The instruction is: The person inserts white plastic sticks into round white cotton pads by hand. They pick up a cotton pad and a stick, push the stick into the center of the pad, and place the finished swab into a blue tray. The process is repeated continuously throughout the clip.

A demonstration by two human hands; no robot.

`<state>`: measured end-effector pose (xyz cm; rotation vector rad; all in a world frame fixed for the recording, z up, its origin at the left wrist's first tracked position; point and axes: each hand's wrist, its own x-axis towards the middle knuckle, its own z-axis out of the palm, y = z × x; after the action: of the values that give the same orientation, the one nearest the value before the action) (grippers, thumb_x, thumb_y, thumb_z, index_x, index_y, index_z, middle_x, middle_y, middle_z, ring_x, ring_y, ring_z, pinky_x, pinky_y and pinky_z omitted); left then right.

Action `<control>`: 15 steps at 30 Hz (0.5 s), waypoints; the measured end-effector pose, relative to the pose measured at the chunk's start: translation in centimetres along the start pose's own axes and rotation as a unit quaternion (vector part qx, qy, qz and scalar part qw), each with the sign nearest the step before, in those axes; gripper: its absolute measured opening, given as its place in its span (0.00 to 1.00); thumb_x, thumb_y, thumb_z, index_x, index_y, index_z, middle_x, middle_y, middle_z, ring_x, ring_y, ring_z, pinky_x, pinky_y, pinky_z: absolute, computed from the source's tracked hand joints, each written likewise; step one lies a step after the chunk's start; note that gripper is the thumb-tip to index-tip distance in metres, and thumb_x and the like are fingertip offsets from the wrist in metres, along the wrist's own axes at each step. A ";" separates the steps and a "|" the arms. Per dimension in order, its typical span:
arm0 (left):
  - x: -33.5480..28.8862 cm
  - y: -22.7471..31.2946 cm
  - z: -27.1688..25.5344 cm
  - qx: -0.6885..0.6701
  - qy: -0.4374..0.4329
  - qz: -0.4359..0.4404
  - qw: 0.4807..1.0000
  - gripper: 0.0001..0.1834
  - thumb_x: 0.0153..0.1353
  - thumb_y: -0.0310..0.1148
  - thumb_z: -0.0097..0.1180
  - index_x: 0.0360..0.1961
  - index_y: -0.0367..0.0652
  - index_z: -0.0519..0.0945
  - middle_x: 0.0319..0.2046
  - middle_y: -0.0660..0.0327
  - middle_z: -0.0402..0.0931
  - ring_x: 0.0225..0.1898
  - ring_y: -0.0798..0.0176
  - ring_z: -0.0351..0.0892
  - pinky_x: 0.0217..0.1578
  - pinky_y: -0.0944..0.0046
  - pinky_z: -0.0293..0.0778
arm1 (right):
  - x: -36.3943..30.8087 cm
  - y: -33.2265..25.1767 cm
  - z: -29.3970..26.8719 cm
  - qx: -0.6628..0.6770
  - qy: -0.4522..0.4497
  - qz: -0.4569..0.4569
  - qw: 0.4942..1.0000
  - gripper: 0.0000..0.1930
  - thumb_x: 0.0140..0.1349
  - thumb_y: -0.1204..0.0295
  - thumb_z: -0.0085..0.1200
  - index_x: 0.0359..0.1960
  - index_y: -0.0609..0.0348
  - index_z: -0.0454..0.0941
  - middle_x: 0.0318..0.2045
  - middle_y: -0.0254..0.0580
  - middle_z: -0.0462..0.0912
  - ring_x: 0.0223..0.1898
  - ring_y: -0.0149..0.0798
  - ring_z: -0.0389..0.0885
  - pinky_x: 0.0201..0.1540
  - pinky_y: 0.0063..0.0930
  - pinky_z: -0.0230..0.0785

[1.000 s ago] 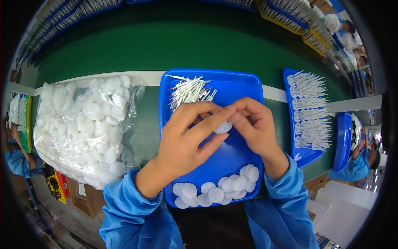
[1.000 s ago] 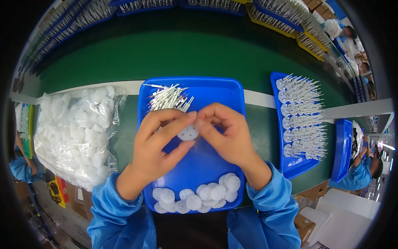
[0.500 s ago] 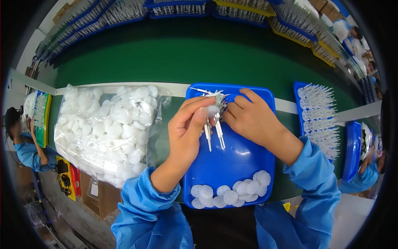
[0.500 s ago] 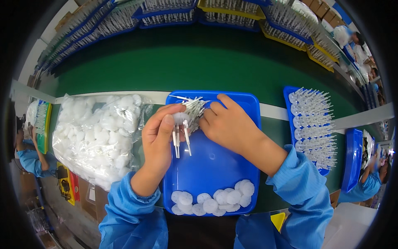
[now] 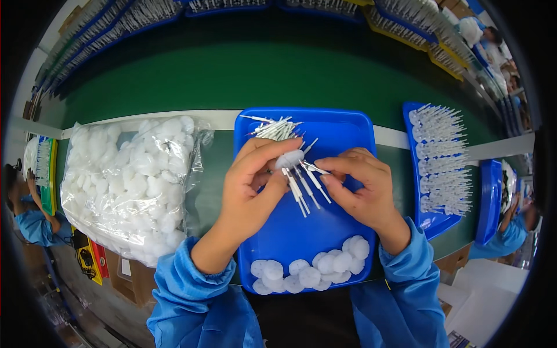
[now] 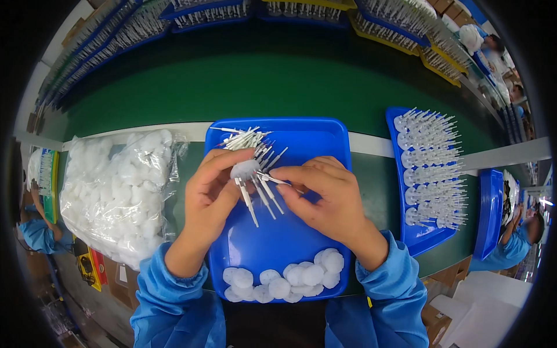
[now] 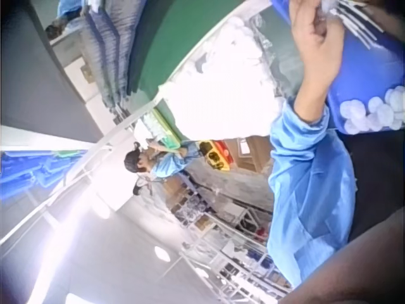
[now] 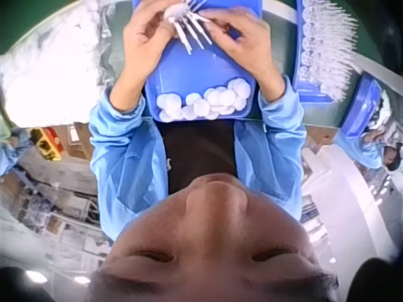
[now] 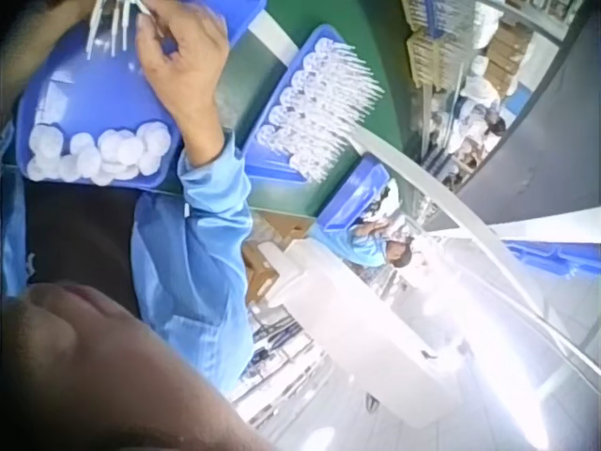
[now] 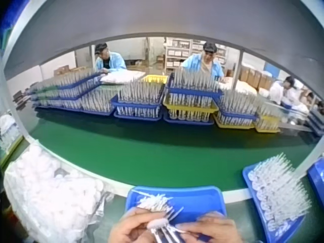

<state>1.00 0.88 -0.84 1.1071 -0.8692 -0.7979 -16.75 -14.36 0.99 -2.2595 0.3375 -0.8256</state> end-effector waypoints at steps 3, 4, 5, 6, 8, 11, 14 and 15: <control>-0.1 0.2 0.6 -0.016 0.049 -0.018 0.999 0.23 0.70 0.12 0.57 0.64 0.35 0.85 0.55 0.58 0.77 0.50 0.67 0.86 0.47 0.70 0.86 | -0.5 0.3 -0.2 0.004 -0.006 0.017 1.000 0.15 0.55 0.80 0.73 0.46 0.54 0.93 0.24 0.33 0.85 0.28 0.35 0.85 0.39 0.32 0.73; -0.1 0.1 0.5 0.018 0.046 -0.004 0.999 0.22 0.70 0.13 0.57 0.63 0.35 0.85 0.54 0.58 0.78 0.50 0.67 0.86 0.46 0.71 0.86 | -0.6 0.3 -0.1 0.009 -0.005 0.013 1.000 0.15 0.56 0.80 0.73 0.46 0.54 0.93 0.24 0.33 0.84 0.27 0.35 0.85 0.38 0.32 0.73; -0.2 -0.1 0.2 0.051 0.043 0.009 0.998 0.21 0.70 0.13 0.58 0.62 0.35 0.85 0.54 0.57 0.79 0.51 0.67 0.86 0.46 0.71 0.86 | -0.6 0.4 0.0 0.013 -0.005 0.008 1.000 0.15 0.56 0.79 0.73 0.46 0.54 0.93 0.23 0.33 0.84 0.26 0.35 0.84 0.37 0.32 0.73; -0.3 -0.2 0.0 0.084 0.041 0.023 0.995 0.21 0.70 0.13 0.58 0.62 0.35 0.86 0.54 0.56 0.80 0.51 0.67 0.87 0.45 0.71 0.86 | -0.7 0.5 0.0 0.013 -0.002 0.007 1.000 0.15 0.56 0.79 0.73 0.46 0.54 0.93 0.23 0.33 0.84 0.26 0.35 0.84 0.37 0.32 0.73; -0.3 -0.2 0.3 0.096 0.058 0.031 0.993 0.19 0.69 0.14 0.61 0.59 0.35 0.87 0.53 0.55 0.81 0.49 0.67 0.87 0.43 0.71 0.87 | -0.7 0.6 0.1 0.013 0.004 0.004 1.000 0.15 0.57 0.79 0.72 0.47 0.55 0.93 0.23 0.33 0.85 0.25 0.35 0.84 0.36 0.32 0.74; -0.1 0.0 0.2 0.152 0.046 0.063 0.985 0.20 0.67 0.14 0.62 0.59 0.37 0.88 0.53 0.56 0.81 0.49 0.65 0.87 0.44 0.70 0.88 | -1.0 0.3 0.3 0.036 0.005 0.041 0.998 0.13 0.60 0.79 0.72 0.47 0.56 0.93 0.22 0.34 0.85 0.24 0.34 0.84 0.35 0.31 0.74; -0.2 0.2 0.3 0.191 0.030 0.069 0.979 0.20 0.67 0.14 0.62 0.59 0.36 0.87 0.55 0.54 0.81 0.52 0.63 0.87 0.46 0.68 0.88 | -1.5 -0.1 1.1 0.065 0.015 0.083 0.994 0.13 0.61 0.78 0.72 0.48 0.56 0.93 0.22 0.35 0.85 0.24 0.34 0.84 0.33 0.29 0.74; -0.3 0.4 0.2 0.198 0.019 0.067 0.978 0.19 0.68 0.13 0.60 0.59 0.33 0.86 0.57 0.53 0.80 0.55 0.62 0.86 0.48 0.68 0.87 | -1.3 -0.2 1.2 0.049 0.017 0.076 0.996 0.12 0.61 0.77 0.73 0.47 0.56 0.93 0.21 0.34 0.85 0.23 0.34 0.84 0.32 0.29 0.74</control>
<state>0.75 1.13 -0.47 1.3888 -1.0881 -0.4993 -17.02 -13.02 -0.17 -2.1024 0.4689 -0.7847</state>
